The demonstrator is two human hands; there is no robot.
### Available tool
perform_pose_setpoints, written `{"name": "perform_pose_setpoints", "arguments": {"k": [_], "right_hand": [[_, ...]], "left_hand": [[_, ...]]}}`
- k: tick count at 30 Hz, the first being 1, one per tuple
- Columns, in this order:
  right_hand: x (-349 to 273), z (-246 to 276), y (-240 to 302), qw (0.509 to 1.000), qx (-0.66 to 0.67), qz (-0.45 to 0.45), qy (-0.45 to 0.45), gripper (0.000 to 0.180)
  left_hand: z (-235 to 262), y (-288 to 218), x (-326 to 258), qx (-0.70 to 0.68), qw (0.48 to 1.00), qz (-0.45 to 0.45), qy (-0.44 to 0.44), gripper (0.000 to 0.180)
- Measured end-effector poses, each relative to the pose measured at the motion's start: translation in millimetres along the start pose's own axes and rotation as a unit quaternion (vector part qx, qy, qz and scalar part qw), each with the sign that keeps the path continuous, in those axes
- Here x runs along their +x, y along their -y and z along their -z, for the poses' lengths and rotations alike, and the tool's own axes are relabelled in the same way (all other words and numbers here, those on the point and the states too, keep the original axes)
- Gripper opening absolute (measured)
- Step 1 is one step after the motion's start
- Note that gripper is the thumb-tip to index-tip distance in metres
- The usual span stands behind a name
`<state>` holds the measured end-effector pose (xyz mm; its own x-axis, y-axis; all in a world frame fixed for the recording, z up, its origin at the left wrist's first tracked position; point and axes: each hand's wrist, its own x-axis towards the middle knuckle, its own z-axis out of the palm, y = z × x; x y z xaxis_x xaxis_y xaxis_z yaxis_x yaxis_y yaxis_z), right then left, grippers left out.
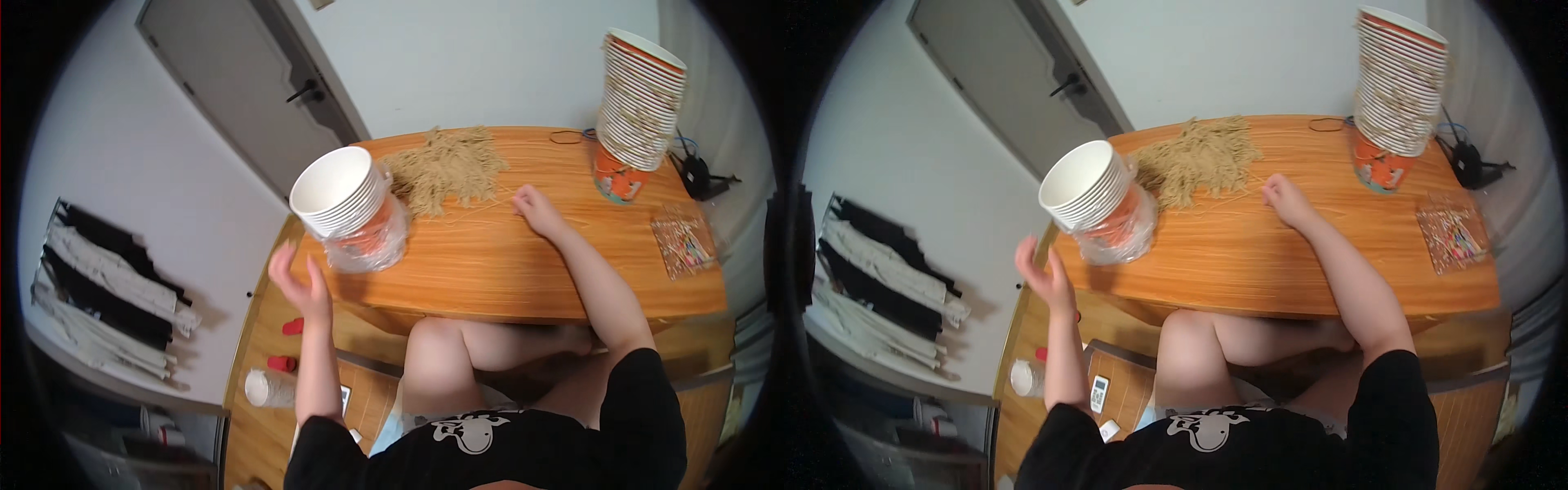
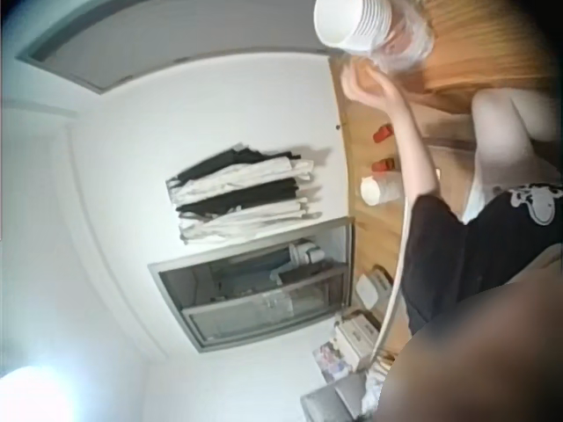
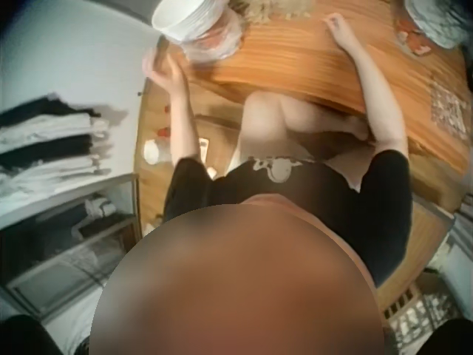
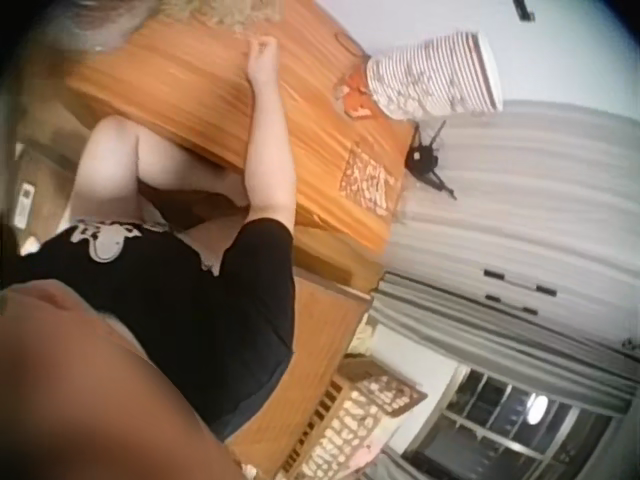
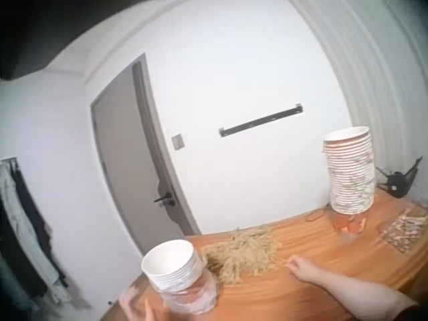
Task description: Threading cord handles through holes in paper buckets to assemble them.
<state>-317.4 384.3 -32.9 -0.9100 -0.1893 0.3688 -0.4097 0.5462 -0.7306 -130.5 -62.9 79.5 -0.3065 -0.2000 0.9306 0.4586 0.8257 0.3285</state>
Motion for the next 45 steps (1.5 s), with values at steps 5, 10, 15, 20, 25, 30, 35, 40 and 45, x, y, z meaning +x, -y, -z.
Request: {"name": "perform_pose_setpoints", "arguments": {"k": [5,10,15,20,25,30,35,40,45], "right_hand": [[7,14,27,0.893,0.435,-0.116,-0.011,0.018],[5,46,56,0.837,0.538,-0.095,-0.034,0.018],[-12,77,97,0.895,0.428,0.096,-0.081,0.024],[-87,103,148,0.917,0.272,0.173,-0.236,0.023],[-191,135,140,0.837,0.147,0.207,-0.486,0.026],[-286,163,141,0.804,0.057,0.195,-0.559,0.033],[-317,154,183,0.793,-0.028,0.208,-0.572,0.04],[-300,139,244,0.923,-0.1,0.165,-0.332,0.023],[-287,112,261,0.98,-0.091,0.082,-0.157,0.006]], "left_hand": [[-24,0,78,0.119,0.963,-0.059,0.232,0.024],[-22,2,93,0.065,0.933,0.002,0.353,0.015],[-22,-15,109,0.083,0.917,0.048,0.388,0.019],[-21,-13,123,0.04,0.896,0.164,0.412,0.015],[-13,-1,139,0.024,0.889,0.171,0.425,0.015],[1,-24,164,-0.089,0.945,0.095,0.302,0.013],[16,-100,161,-0.058,0.958,-0.165,0.225,0.016],[1,-147,110,-0.223,0.897,-0.209,0.32,0.018],[-39,-148,23,-0.311,0.843,-0.149,0.413,0.018]]}}
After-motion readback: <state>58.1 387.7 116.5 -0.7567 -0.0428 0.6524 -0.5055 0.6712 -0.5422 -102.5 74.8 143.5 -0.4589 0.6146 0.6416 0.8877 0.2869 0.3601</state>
